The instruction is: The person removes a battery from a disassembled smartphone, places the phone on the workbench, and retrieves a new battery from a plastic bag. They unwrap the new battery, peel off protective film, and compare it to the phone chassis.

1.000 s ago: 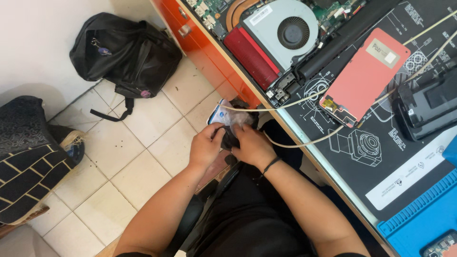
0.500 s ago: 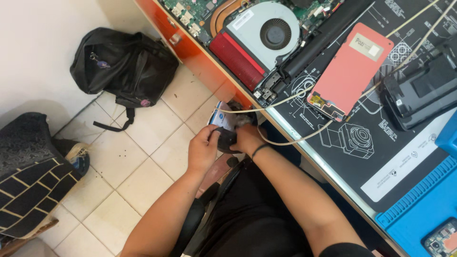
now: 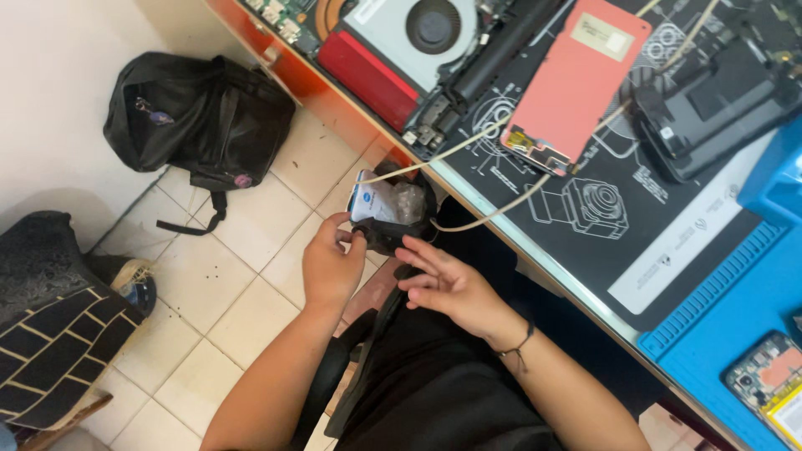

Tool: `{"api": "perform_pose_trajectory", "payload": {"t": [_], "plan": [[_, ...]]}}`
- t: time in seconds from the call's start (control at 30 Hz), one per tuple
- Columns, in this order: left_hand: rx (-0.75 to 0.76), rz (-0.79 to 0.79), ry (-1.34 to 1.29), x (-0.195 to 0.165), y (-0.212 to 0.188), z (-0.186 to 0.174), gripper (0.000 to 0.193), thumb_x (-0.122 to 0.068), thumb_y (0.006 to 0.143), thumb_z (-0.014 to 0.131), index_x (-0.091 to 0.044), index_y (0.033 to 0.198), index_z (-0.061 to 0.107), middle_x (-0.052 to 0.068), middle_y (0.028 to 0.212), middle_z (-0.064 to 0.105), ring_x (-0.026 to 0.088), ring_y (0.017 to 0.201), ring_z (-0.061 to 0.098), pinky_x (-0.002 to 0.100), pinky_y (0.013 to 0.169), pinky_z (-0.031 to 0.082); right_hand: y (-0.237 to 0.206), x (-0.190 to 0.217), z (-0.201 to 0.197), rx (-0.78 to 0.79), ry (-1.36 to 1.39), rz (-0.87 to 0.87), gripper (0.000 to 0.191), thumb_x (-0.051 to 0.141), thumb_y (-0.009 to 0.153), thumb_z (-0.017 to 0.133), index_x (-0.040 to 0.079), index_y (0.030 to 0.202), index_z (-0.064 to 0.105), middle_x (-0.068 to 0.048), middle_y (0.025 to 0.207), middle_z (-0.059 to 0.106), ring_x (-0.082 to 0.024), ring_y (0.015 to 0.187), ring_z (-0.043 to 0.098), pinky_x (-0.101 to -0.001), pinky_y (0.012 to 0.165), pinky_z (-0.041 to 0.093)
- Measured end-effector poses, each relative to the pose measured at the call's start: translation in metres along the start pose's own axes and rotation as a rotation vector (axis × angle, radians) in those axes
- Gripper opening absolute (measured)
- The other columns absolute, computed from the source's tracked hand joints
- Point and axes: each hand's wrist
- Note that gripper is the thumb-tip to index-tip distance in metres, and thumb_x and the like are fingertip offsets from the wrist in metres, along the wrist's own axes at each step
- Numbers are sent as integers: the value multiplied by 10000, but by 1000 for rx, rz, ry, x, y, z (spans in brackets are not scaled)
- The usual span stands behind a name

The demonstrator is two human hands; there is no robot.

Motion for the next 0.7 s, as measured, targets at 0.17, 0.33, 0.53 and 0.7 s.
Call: {"api": "perform_pose_trajectory", "payload": {"t": [0.17,0.33,0.53,0.7], "plan": [[46,62,-131,-11,-40,2,350,-223,880,776,-16,1152,700,91,848,741,152,704,621,297,620,506,-47,-5,-16,-31,-351,-90,696,110,914,738,98,1540,432,-112,1487,568,-164,1148,650,-298,946,570],[557,52,7,-16,-82,50,461,-361,807,821,-25,1112,739,145,1015,772,219,943,700,308,843,544,-142,-12,-64,-364,-825,134,567,335,871,723,156,1396,601,-70,1319,697,-207,941,724,-305,817,593],[707,173,727,-34,-118,135,1048,-660,758,760,-213,1568,268,344,1586,86,478,1489,108,506,1190,203,-282,-31,-111,-1117,-1178,614,619,614,853,602,178,1283,693,-109,1237,720,-327,1129,686,-426,951,545],[701,165,885,-62,-121,167,1233,-823,719,672,-230,1620,75,427,1574,-122,583,1492,-57,630,1199,104,-307,-48,-123,-1095,-1024,1243,858,810,970,341,95,1218,745,-237,1364,608,-372,1244,611,-451,1044,497]]}}
Point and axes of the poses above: each hand's wrist, its own y-axis towards the middle knuckle, its own z-axis out of the palm, x = y × z
